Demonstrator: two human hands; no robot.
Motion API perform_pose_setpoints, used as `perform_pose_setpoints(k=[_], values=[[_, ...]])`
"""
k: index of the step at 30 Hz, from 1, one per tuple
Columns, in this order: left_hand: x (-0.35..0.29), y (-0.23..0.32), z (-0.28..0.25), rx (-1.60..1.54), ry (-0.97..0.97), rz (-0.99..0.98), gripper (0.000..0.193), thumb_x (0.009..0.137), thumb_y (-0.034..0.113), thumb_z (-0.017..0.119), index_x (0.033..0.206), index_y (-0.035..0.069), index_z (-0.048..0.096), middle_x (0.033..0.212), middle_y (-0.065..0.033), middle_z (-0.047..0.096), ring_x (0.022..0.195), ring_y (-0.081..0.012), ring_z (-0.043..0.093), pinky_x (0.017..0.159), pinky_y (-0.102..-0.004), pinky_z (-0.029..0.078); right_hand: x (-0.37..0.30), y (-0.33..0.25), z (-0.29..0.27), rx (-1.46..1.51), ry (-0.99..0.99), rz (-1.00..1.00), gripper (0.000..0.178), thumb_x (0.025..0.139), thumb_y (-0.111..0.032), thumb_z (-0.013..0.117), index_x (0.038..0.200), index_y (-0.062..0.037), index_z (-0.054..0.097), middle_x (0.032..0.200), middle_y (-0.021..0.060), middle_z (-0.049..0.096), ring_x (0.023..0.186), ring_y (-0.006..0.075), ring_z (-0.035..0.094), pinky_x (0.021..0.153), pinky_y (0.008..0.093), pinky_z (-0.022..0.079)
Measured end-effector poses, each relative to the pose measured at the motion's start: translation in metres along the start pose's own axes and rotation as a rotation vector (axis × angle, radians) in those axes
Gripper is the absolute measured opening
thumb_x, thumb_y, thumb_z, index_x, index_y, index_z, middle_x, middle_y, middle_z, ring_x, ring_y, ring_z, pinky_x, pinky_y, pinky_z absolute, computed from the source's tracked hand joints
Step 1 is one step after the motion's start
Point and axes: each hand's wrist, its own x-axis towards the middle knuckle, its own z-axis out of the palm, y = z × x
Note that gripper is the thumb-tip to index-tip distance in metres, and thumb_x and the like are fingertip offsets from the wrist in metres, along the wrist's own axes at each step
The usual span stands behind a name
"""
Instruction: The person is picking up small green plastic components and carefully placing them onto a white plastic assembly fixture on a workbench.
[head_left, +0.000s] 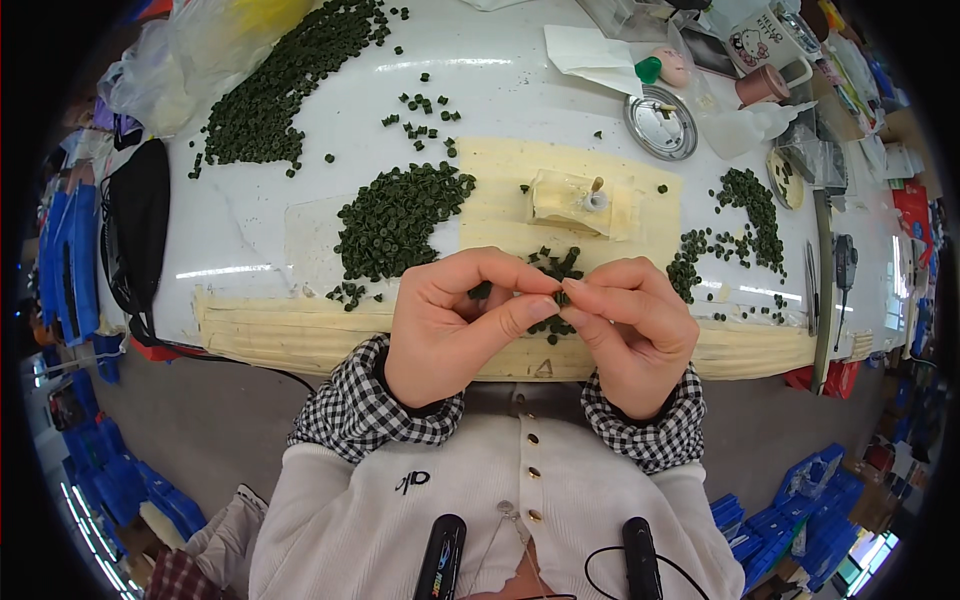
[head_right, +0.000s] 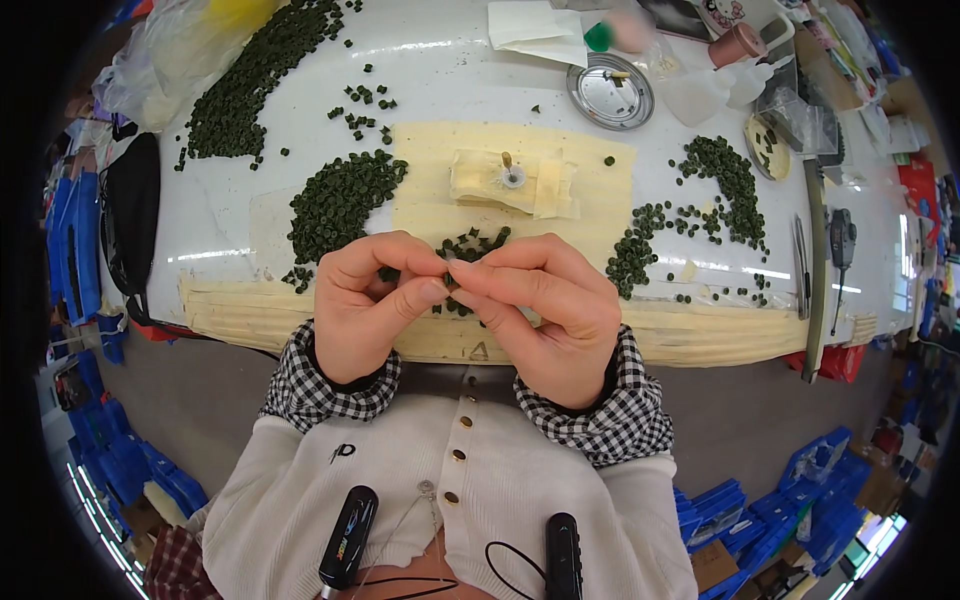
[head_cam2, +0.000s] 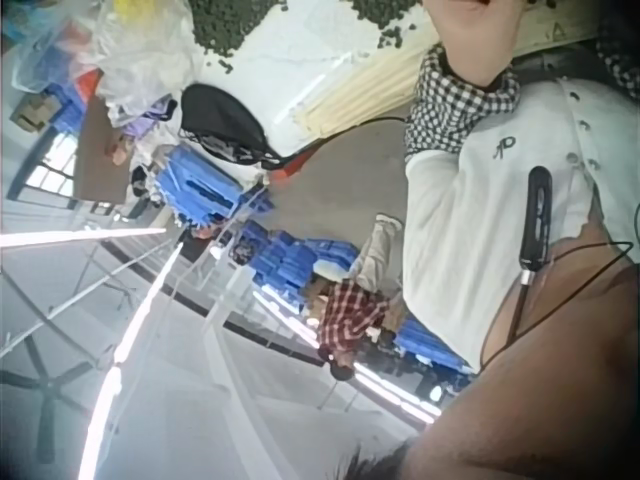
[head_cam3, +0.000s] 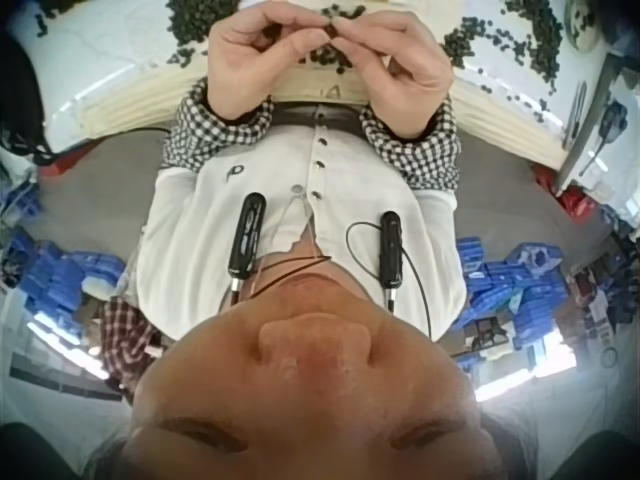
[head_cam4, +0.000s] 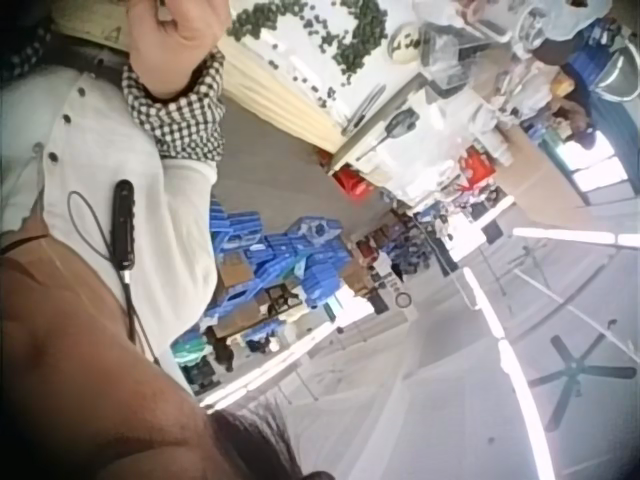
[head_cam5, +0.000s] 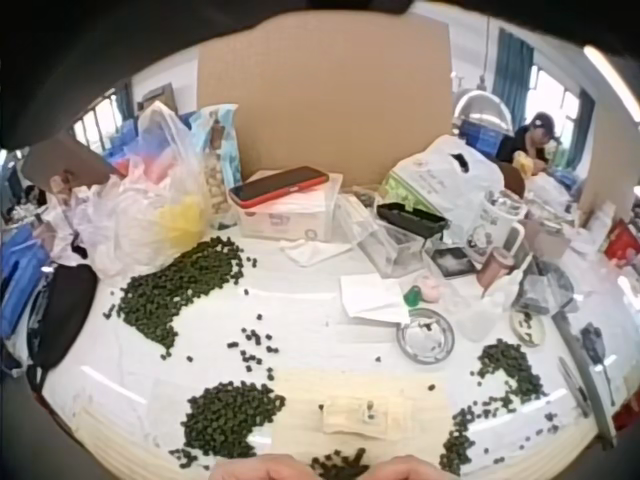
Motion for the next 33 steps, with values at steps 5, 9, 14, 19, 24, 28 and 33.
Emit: perform_pose_setpoints(k=[5, 9, 14, 19, 24, 28, 33], values=[[-0.0001, -0.0012, -0.0001, 0.008, 0.02, -0.008, 0.013, 0.086, 0.0, 0.067, 0.098, -0.003, 0.066, 0.082, 0.0015, 0.062, 0.064, 0.0, 0.041, 0.056, -0.0148, 0.035, 0.0015, 0.0037, 0.0032, 0.035, 0.06, 0.004, 0.024, 0.075, 0.007, 0.072, 0.098, 0.0009, 0.069, 0.09, 0.011, 0.065, 0.078, 0.0162, 0.063, 0.068, 0.0252, 0.051], [-0.0014, -0.0027, 0.0001, 0.031, 0.031, 0.018, 0.013, 0.085, -0.001, 0.067, 0.099, -0.003, 0.066, 0.084, 0.0011, 0.062, 0.064, 0.0004, 0.042, 0.056, -0.0144, 0.035, 0.0023, 0.0035, 0.005, 0.056, 0.069, 0.009, 0.019, 0.074, 0.007, 0.072, 0.092, 0.002, 0.067, 0.087, 0.0118, 0.066, 0.078, 0.0174, 0.063, 0.069, 0.0261, 0.05], [-0.0022, -0.0034, 0.0, 0.085, 0.044, 0.061, 0.013, 0.083, -0.003, 0.068, 0.097, -0.002, 0.068, 0.088, -0.0014, 0.064, 0.063, 0.0003, 0.043, 0.054, -0.0148, 0.035, 0.0024, 0.0043, 0.0047, 0.001, 0.067, -0.023, 0.02, 0.074, 0.007, 0.072, 0.092, 0.0015, 0.067, 0.087, 0.0117, 0.065, 0.076, 0.0183, 0.063, 0.067, 0.0263, 0.05], [-0.0021, 0.0009, -0.0016, 0.198, 0.017, 0.08, 0.012, 0.083, -0.006, 0.066, 0.095, -0.003, 0.066, 0.089, -0.0075, 0.065, 0.074, -0.0066, 0.057, 0.062, -0.018, 0.043, 0.0035, 0.0039, 0.004, -0.08, 0.06, -0.081, 0.021, 0.074, 0.007, 0.072, 0.094, 0.0003, 0.068, 0.086, 0.0113, 0.065, 0.074, 0.0182, 0.063, 0.064, 0.0256, 0.051], [-0.0024, 0.0026, -0.0008, 0.228, 0.009, 0.091, 0.013, 0.082, -0.007, 0.067, 0.094, -0.002, 0.068, 0.09, -0.0083, 0.065, 0.074, -0.0074, 0.058, 0.061, -0.0186, 0.044, 0.0035, -0.0005, 0.0019, -0.125, 0.036, -0.085, 0.022, 0.074, 0.008, 0.072, 0.095, -0.0007, 0.069, 0.085, 0.0106, 0.065, 0.073, 0.0173, 0.063, 0.063, 0.0247, 0.05], [-0.0018, 0.0016, -0.001, 0.181, 0.006, 0.084, 0.013, 0.082, -0.006, 0.067, 0.094, -0.002, 0.068, 0.09, -0.0083, 0.065, 0.074, -0.0071, 0.058, 0.061, -0.0182, 0.044, 0.0024, -0.0009, 0.0015, -0.153, 0.034, -0.085, 0.022, 0.074, 0.007, 0.072, 0.095, -0.0004, 0.07, 0.087, 0.0107, 0.065, 0.073, 0.0169, 0.063, 0.063, 0.0246, 0.05], [-0.0017, 0.0015, -0.0011, 0.173, 0.035, 0.073, 0.012, 0.083, -0.006, 0.067, 0.095, -0.003, 0.067, 0.09, -0.008, 0.066, 0.075, -0.0066, 0.057, 0.062, -0.0184, 0.043, 0.003, -0.0008, 0.0051, -0.142, 0.063, -0.085, 0.023, 0.074, 0.007, 0.072, 0.096, 0.0003, 0.069, 0.088, 0.0109, 0.066, 0.074, 0.0174, 0.064, 0.064, 0.0249, 0.051]])
